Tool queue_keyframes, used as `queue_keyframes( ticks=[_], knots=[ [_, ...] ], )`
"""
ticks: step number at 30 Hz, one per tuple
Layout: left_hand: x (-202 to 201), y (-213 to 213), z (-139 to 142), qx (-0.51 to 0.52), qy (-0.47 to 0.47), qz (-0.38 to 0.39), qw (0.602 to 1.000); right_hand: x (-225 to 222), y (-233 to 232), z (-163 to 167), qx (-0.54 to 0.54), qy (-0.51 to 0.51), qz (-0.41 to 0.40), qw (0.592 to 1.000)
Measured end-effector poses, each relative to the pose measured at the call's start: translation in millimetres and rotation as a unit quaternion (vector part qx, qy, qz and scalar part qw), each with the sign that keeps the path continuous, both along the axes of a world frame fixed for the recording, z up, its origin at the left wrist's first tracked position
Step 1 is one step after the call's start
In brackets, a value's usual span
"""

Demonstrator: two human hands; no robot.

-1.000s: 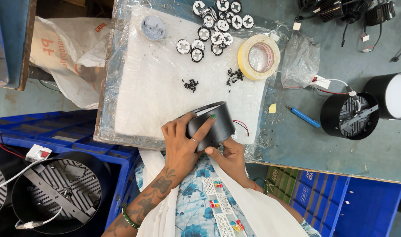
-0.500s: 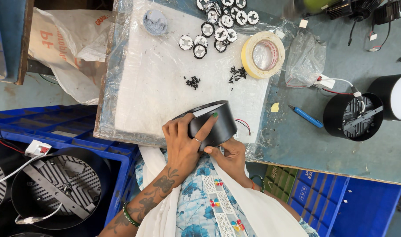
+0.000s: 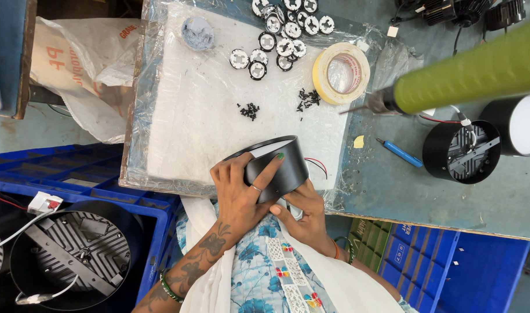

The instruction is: The person assembles a cylindrical light fixture by applying adhesive tape, inserting a metal bracket, and securing screws with a power drill. They repeat the process on a second unit, handling screws, tape, and the drill throughout.

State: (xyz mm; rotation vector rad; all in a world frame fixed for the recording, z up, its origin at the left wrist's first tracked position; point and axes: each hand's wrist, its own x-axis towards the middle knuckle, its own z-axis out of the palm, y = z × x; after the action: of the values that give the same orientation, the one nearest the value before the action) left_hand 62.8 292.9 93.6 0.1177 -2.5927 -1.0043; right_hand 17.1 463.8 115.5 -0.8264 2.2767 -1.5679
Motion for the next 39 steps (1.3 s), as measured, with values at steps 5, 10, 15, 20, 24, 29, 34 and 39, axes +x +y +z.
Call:
queue_keyframes(
  ticks=[5, 10, 15, 20, 24, 29, 34, 39],
  knots=[
    [-2, 3, 2, 0.002, 0.001, 0.0, 1.0, -1, -4, 7, 0.001, -0.034, -0.035, 0.999],
    [-6, 3, 4, -0.016, 0.011, 0.006, 1.0, -2, -5, 8, 0.046, 0.004, -0.04, 0.998],
    [-8, 4, 5, -0.007, 0.021, 0.0, 1.0, -6, -4, 12, 0.077, 0.045, -0.017, 0.996],
    [-8, 6, 7, -0.013, 0.011, -0.004, 1.0, -10, -4, 18, 0.067, 0.089, 0.009, 0.994],
    [-9, 5, 6, -0.006, 0.005, -0.004, 1.0, -10, -2, 20, 0.07, 0.091, 0.001, 0.993],
    [-9, 5, 5, 0.0, 0.001, -0.007, 1.0, -5, 12, 20, 0.074, 0.093, -0.043, 0.992],
    [-13, 5, 6, -0.006, -0.002, -0.015, 1.0, -15, 46, 9, 0.059, 0.042, -0.152, 0.986],
    [-14, 5, 11, -0.016, -0.028, -0.038, 0.999, -71, 90, -28, 0.113, 0.06, -0.281, 0.951]
  ],
)
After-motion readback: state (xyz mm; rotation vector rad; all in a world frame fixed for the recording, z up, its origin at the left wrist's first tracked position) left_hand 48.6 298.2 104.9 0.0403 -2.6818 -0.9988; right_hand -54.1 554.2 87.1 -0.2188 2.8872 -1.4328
